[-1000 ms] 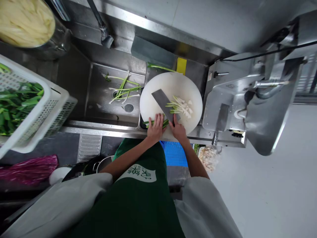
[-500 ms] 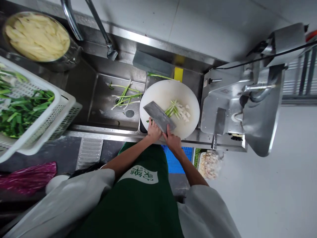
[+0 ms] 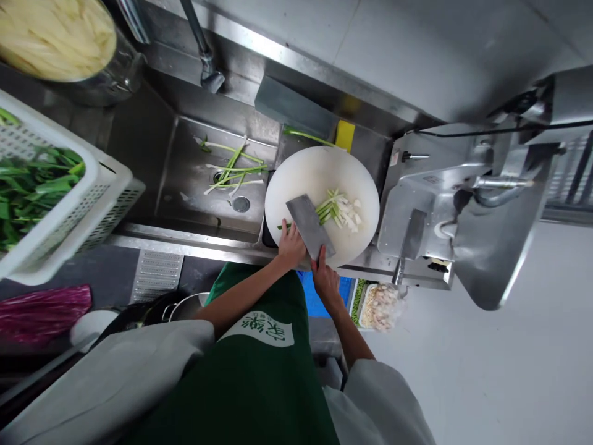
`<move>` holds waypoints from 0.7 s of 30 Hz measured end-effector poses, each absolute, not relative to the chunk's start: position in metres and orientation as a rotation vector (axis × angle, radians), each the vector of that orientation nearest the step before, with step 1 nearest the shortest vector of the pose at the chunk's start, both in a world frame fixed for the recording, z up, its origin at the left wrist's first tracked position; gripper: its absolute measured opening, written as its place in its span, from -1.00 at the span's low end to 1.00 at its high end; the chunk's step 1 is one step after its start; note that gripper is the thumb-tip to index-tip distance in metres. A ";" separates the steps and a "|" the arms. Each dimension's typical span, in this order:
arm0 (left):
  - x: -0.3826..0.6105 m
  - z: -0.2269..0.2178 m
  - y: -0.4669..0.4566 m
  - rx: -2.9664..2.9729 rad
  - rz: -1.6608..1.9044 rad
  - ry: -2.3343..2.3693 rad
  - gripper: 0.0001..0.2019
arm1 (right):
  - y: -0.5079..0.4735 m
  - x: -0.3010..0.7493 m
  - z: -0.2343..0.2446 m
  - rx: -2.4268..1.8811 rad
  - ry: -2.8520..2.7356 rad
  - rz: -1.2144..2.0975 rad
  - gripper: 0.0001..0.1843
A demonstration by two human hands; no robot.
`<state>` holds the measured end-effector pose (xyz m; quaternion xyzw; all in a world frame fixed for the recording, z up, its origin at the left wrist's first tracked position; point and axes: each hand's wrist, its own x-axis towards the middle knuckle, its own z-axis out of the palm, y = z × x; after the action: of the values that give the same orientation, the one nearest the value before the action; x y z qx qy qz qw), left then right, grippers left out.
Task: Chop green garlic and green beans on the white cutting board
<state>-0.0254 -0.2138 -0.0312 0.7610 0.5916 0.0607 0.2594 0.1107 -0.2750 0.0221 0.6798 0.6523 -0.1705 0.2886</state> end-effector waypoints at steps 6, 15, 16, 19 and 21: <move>-0.025 -0.029 -0.213 2.044 0.249 1.652 -0.38 | -0.229 0.110 0.007 1.870 1.783 -0.410 -0.22; -0.023 -0.022 -0.212 2.032 0.278 1.736 -0.34 | -0.141 0.155 0.027 1.833 2.244 -0.818 -0.30; -0.024 -0.020 -0.212 2.028 0.288 1.749 -0.33 | -0.143 0.156 0.033 1.833 2.256 -0.811 -0.30; -0.029 -0.018 -0.218 2.021 0.314 1.784 -0.29 | -0.171 0.139 0.044 1.830 2.147 -0.615 -0.29; -0.032 -0.022 -0.222 2.013 0.275 1.747 -0.34 | -0.201 0.120 0.044 1.772 2.024 -0.505 -0.24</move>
<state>-0.0324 -0.2220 -0.0217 0.7314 0.6346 0.0998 0.2290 0.1197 -0.2012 0.0438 0.6341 0.7244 -0.1809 0.2010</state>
